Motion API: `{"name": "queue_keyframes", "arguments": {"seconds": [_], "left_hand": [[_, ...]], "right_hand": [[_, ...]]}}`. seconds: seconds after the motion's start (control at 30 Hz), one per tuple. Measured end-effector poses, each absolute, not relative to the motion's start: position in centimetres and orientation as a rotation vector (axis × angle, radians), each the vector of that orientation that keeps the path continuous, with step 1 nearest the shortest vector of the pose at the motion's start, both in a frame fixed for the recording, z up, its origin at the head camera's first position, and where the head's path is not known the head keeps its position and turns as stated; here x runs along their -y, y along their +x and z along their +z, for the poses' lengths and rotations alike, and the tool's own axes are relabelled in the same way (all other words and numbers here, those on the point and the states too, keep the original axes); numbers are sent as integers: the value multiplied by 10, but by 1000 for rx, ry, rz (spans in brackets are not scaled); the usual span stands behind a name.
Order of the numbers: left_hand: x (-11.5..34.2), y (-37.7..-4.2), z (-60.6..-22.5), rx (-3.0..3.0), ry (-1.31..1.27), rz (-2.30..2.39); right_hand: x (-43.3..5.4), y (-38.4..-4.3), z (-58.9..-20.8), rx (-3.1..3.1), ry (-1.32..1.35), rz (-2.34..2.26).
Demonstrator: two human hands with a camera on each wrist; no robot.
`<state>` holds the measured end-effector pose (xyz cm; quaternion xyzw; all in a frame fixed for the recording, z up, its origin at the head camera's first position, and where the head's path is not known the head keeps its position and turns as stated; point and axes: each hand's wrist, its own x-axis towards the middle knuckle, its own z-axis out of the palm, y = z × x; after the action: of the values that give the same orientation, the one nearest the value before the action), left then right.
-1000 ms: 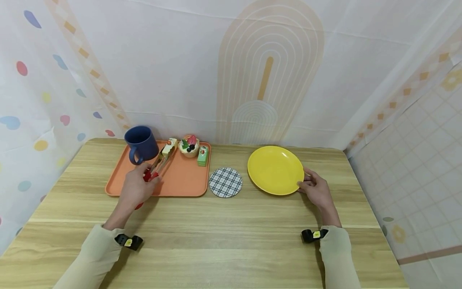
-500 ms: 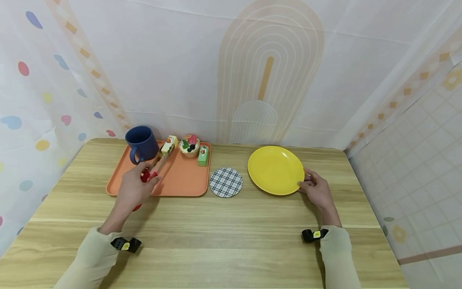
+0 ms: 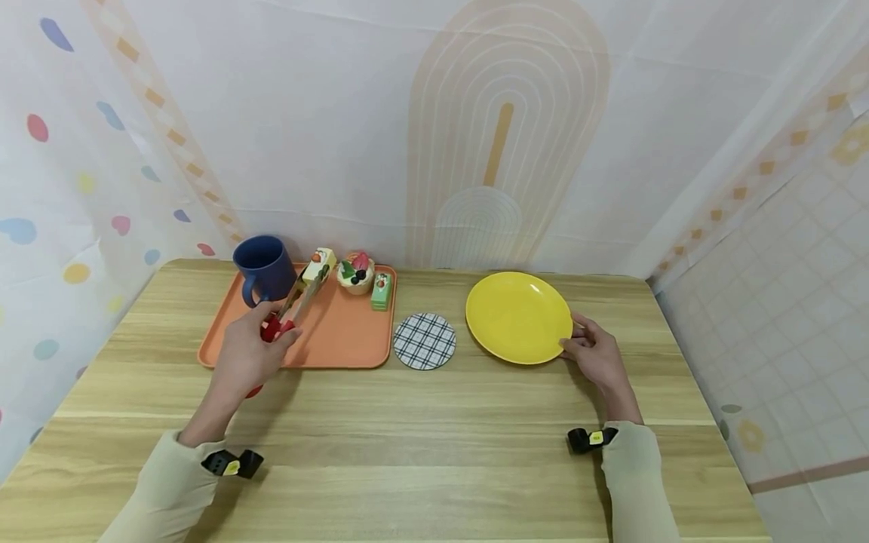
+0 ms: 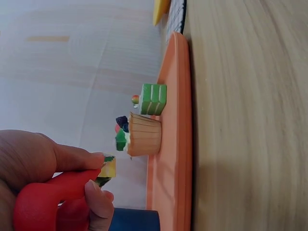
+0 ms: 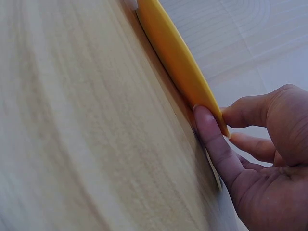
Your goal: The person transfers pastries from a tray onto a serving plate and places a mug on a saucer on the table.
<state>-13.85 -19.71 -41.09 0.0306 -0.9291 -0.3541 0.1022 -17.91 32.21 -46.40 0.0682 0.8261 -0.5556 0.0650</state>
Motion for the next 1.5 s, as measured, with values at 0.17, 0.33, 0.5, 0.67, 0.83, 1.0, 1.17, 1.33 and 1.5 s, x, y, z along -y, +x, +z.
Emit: {"name": "queue_keyframes", "arguments": {"seconds": [0.17, 0.33, 0.5, 0.67, 0.83, 1.0, 1.17, 1.33, 1.5], "left_hand": [[194, -139, -409, 2747, 89, -1048], [191, -139, -407, 2742, 77, -1046], [188, -138, -405, 2728, 51, -1044], [185, -138, -405, 2699, 9, -1051], [181, -137, -406, 2706, -2, -1061], [176, -138, -404, 2719, 4, -1064], [171, -139, -405, 2721, -30, -1055], [166, -140, -407, 2739, -29, -1054], [161, -140, -406, 2741, -28, -1055]], "right_hand": [[-322, -178, -462, -2493, 204, -1674], [-322, -178, -461, -2498, 203, -1675], [-322, -178, -461, -2497, 207, -1673], [-322, -178, -461, -2498, 213, -1664], [-322, -179, -462, -2499, 212, -1658], [-322, -179, -463, -2497, 208, -1666], [-322, -179, -463, -2506, 208, -1663], [-322, -179, -464, -2513, 210, -1658], [-322, -179, -463, -2515, 201, -1661]]}}
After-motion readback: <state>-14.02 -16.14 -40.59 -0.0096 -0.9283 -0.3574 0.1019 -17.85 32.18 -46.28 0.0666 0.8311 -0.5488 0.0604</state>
